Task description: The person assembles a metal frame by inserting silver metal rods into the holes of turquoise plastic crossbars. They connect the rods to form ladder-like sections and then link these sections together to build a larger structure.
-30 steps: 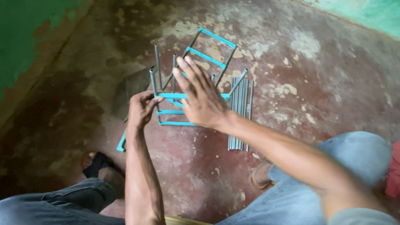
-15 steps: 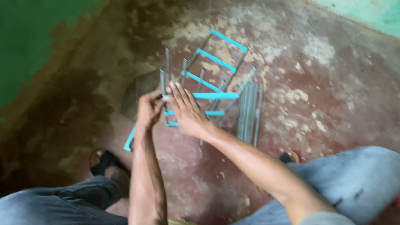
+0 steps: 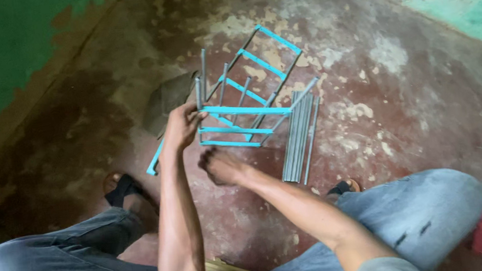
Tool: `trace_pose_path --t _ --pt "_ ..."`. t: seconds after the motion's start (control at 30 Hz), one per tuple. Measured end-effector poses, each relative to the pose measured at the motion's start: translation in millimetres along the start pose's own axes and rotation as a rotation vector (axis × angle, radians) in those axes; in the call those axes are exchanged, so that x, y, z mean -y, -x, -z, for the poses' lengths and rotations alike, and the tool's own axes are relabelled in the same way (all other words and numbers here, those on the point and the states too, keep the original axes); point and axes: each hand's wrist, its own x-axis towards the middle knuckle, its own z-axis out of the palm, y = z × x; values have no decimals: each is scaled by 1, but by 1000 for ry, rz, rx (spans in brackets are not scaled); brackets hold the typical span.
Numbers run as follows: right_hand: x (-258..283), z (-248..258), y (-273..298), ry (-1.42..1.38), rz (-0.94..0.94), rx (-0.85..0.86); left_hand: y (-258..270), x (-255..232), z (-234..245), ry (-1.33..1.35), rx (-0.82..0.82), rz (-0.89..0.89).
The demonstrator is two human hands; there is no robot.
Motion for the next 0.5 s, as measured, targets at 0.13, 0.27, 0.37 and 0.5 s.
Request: trace_pose_path --t 0.13,0.27,0.37,0.5 --pt "3 -81 -23 -68 41 92 5 -9 -8 19 -42 -200" --pt "2 -127 -39 -64 12 153 -1 -11 -51 265 -304 -152" --pt "0 -152 -45 -72 -16 211 -5 -4 -66 190 -243 47" --pt "-2 -173 -52 -90 -34 266 -7 1 -69 221 -281 -167"
